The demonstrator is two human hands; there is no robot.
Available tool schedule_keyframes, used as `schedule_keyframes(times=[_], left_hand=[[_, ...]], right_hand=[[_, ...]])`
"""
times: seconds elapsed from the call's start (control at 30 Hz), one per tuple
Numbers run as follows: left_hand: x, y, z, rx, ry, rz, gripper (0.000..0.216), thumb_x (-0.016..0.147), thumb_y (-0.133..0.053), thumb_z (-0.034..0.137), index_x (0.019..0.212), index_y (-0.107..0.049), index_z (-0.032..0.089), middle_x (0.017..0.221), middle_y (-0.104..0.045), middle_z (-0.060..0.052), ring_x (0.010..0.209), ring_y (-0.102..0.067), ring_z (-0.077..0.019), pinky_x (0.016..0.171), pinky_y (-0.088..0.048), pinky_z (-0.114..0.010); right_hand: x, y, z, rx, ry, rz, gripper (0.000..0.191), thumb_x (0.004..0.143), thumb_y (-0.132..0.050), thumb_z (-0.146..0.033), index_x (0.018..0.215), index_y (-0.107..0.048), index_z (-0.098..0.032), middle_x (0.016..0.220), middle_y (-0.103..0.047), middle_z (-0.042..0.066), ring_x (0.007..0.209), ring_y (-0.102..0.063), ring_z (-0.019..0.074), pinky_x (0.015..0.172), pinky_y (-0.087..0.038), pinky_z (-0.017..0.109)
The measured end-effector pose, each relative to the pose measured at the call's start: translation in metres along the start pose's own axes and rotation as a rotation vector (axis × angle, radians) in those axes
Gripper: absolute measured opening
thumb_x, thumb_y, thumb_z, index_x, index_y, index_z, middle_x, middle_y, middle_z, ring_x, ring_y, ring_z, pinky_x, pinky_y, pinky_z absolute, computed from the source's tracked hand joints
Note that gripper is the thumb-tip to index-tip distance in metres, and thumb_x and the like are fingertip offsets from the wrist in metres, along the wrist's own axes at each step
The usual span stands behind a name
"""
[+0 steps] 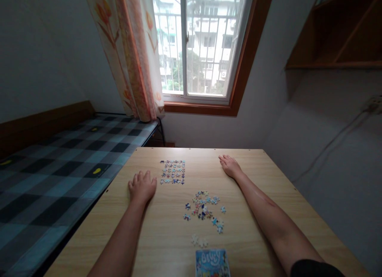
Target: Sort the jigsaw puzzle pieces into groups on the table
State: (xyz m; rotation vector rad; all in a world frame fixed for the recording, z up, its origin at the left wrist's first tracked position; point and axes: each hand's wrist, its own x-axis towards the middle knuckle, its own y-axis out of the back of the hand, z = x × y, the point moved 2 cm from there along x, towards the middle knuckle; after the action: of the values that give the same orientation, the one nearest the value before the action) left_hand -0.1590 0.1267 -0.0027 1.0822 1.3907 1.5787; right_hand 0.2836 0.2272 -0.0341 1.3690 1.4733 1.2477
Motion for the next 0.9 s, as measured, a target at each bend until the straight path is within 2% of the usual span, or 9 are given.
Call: schedule_keyframes(times=[0.23,0.43,0.6,0.9], left_hand=[[0.003,-0.003,-0.001,0.012,-0.002,-0.006,0.064,0.096,-0.032,0.047,0.150,-0.048,0.017,0.159,-0.038,-0.016,0.146,-0.033,-0.0338,0.117,-0.025,-0.055],[0.005,-0.004,-0.002,0.019,0.001,-0.018,0.064,0.096,-0.032,0.048,0.150,-0.047,0.018,0.160,-0.037,-0.016,0.146,-0.033,-0.0332,0.117,-0.024,-0.055],[0.003,-0.002,0.000,0.013,-0.011,0.003,0.063,0.096,-0.033,0.047,0.149,-0.049,0.017,0.158,-0.040,-0.017,0.145,-0.033,-0.0339,0.116,-0.026,-0.055],[0.002,0.001,0.000,0.019,0.001,-0.030,0.063,0.097,-0.030,0.048,0.151,-0.046,0.020,0.160,-0.037,-0.015,0.147,-0.031,-0.0322,0.117,-0.024,-0.055]], right_hand=[[-0.020,-0.004,0.006,-0.035,0.000,-0.046,0.057,0.105,-0.028,-0.047,0.157,-0.035,-0.024,0.164,-0.030,0.008,0.152,-0.025,0.0270,0.121,-0.018,0.048],[-0.023,-0.002,0.006,-0.048,-0.018,-0.077,0.063,0.104,-0.027,-0.048,0.161,-0.021,-0.023,0.166,-0.024,0.007,0.153,-0.020,0.0269,0.122,-0.015,0.051],[-0.022,0.000,0.005,-0.072,-0.017,-0.108,0.060,0.104,-0.025,-0.049,0.160,-0.026,-0.026,0.167,-0.022,0.008,0.154,-0.018,0.0275,0.122,-0.014,0.052],[-0.024,0.002,0.008,-0.091,0.005,-0.134,0.062,0.104,-0.023,-0.051,0.161,-0.022,-0.026,0.168,-0.020,0.006,0.154,-0.017,0.0261,0.123,-0.013,0.049]])
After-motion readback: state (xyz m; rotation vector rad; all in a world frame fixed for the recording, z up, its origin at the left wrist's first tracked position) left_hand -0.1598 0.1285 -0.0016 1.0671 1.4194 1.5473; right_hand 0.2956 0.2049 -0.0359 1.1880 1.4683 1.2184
